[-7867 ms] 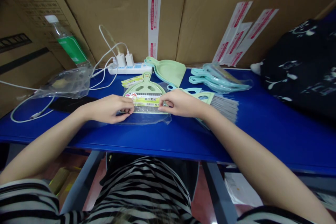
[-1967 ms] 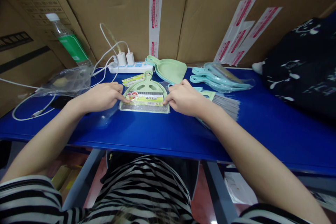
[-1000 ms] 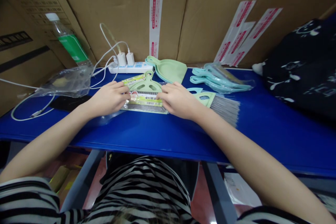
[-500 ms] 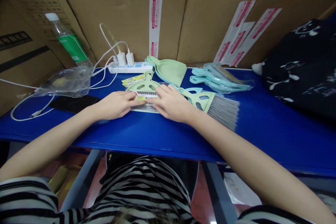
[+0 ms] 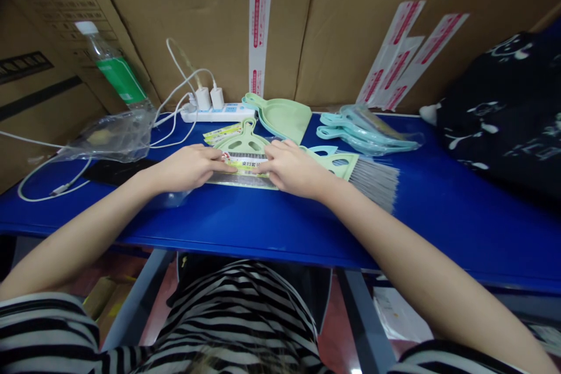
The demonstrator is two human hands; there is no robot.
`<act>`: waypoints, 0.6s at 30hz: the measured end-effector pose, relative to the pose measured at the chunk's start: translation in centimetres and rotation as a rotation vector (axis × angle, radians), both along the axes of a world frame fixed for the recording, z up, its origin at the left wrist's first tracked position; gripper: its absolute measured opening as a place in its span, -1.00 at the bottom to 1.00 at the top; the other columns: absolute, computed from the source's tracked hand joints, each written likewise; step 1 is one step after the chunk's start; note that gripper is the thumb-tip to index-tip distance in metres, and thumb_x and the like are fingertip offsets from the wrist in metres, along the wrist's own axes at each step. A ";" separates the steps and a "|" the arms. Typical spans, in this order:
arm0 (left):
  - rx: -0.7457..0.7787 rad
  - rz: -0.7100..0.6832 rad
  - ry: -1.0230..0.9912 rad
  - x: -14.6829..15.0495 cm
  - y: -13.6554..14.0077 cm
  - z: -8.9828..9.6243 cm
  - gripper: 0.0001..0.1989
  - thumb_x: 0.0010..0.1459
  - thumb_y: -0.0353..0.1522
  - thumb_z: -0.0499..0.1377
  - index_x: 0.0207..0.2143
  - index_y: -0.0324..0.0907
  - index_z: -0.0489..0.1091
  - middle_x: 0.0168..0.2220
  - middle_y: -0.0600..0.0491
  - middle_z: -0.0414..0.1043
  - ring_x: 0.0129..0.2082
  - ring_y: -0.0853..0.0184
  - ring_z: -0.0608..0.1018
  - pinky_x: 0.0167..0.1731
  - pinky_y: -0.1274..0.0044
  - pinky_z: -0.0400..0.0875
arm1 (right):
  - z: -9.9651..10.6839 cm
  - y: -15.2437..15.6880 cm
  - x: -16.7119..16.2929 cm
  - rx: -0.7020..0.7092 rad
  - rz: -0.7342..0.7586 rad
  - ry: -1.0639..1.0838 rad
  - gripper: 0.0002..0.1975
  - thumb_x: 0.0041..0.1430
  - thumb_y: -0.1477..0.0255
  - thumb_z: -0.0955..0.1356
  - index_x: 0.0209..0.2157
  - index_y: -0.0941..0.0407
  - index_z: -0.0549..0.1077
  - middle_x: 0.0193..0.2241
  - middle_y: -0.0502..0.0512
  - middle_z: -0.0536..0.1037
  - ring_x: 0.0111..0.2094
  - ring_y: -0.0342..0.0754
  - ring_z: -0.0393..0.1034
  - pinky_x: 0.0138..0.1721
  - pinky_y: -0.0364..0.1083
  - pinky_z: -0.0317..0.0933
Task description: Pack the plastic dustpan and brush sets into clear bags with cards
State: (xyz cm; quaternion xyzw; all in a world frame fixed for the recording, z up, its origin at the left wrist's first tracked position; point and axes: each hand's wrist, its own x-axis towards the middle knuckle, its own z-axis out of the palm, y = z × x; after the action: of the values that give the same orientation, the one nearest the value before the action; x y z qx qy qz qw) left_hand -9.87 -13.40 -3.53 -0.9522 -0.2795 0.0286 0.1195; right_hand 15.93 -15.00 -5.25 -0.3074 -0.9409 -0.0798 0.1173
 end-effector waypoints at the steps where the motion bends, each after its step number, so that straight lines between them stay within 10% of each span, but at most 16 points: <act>1: -0.008 -0.009 -0.011 -0.1 0.2 0.0 -0.51 0.18 -0.56 -0.02 0.02 -0.03 0.52 -0.20 -0.01 0.51 -0.24 0.29 0.53 -0.15 0.45 0.40 | 0.1 0.0 0.1 -0.008 -0.002 0.003 -0.59 0.17 0.58 0.23 -0.14 0.01 0.65 -0.43 0.14 0.41 -0.33 0.03 0.20 -0.30 -0.03 0.04; 18: -0.107 0.069 -0.159 -2.6 2.0 1.2 -0.50 0.06 -0.61 -0.04 -0.27 -0.06 0.64 -0.32 -0.02 0.38 -0.22 0.25 0.34 -0.13 0.42 0.34 | 1.1 1.0 2.0 -0.206 -0.035 0.029 -0.62 0.09 0.56 0.21 -0.35 0.01 0.65 -0.53 0.06 0.40 -0.47 -0.06 0.24 -0.37 -0.05 0.12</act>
State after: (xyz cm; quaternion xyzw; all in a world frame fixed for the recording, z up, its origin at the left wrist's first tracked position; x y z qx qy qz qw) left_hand -12.49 -11.42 -2.33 -0.9463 -0.3189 -0.0279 0.0447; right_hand 17.93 -14.02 -4.15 -0.3353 -0.9369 0.0196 0.0973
